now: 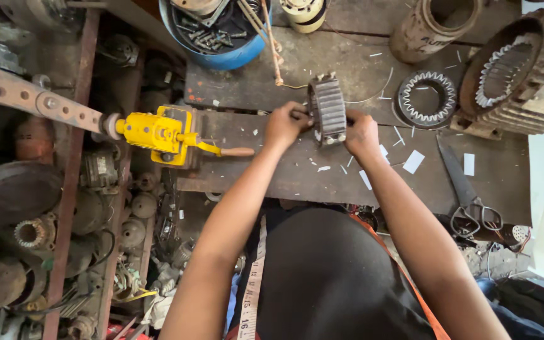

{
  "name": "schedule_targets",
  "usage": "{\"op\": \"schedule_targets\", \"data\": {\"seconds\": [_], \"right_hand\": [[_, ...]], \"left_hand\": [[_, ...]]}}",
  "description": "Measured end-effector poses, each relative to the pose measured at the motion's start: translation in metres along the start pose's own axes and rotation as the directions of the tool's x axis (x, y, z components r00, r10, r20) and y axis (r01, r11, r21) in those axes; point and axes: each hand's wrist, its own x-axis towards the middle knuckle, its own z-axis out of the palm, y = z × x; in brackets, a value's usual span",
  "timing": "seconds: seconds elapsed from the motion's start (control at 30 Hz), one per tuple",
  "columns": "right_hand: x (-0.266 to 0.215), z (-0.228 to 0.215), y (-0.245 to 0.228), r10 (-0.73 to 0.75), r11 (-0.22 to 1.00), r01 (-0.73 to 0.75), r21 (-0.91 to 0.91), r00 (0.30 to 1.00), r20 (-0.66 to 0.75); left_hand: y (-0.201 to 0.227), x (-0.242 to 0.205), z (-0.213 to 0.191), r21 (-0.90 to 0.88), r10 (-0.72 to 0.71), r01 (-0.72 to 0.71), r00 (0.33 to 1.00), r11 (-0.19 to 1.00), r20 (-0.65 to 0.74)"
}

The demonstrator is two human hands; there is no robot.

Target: The person folds small white paper shims and inserts them into the slots of a cylindrical motor stator. They repeatedly pick up shims, fold them, and place them into the stator's grooves on a cluttered workbench.

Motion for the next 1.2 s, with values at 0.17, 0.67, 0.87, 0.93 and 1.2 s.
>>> {"op": "schedule_targets", "data": {"seconds": [0.17, 0.67, 0.87, 0.93, 1.2], "right_hand": [[-0.052, -0.046, 0.017, -0.148, 0.989, 0.143, -0.049, 0.979, -0.140], [-0.111, -0.063, 0.036, -0.121, 0.954, 0.037, -0.296, 0.955, -0.270], [-0.092, -0.064, 0.028, 0.017, 0.940, -0.095, -0.327, 0.972, -0.235], [-0.088, -0.064, 0.034, 0.090, 0.944, -0.156, -0.292, 0.970, -0.226], [-0.089, -0.075, 0.085, 0.244, 0.970, -0.243, 0.012, 0.967, -0.077]], "left_hand": [[0.008, -0.027, 0.006, -0.128, 0.058, -0.076, 0.989, 0.989, -0.135], [0.020, -0.046, 0.017, 0.167, 0.267, -0.235, 0.942, 0.958, -0.205], [0.076, -0.037, 0.001, -0.622, -0.210, 0.126, 0.976, 0.773, -0.063], [0.108, -0.029, -0.005, -0.672, -0.235, 0.204, 0.971, 0.712, 0.046], [0.145, -0.023, 0.026, -0.762, -0.301, 0.216, 0.953, 0.611, 0.029]]}}
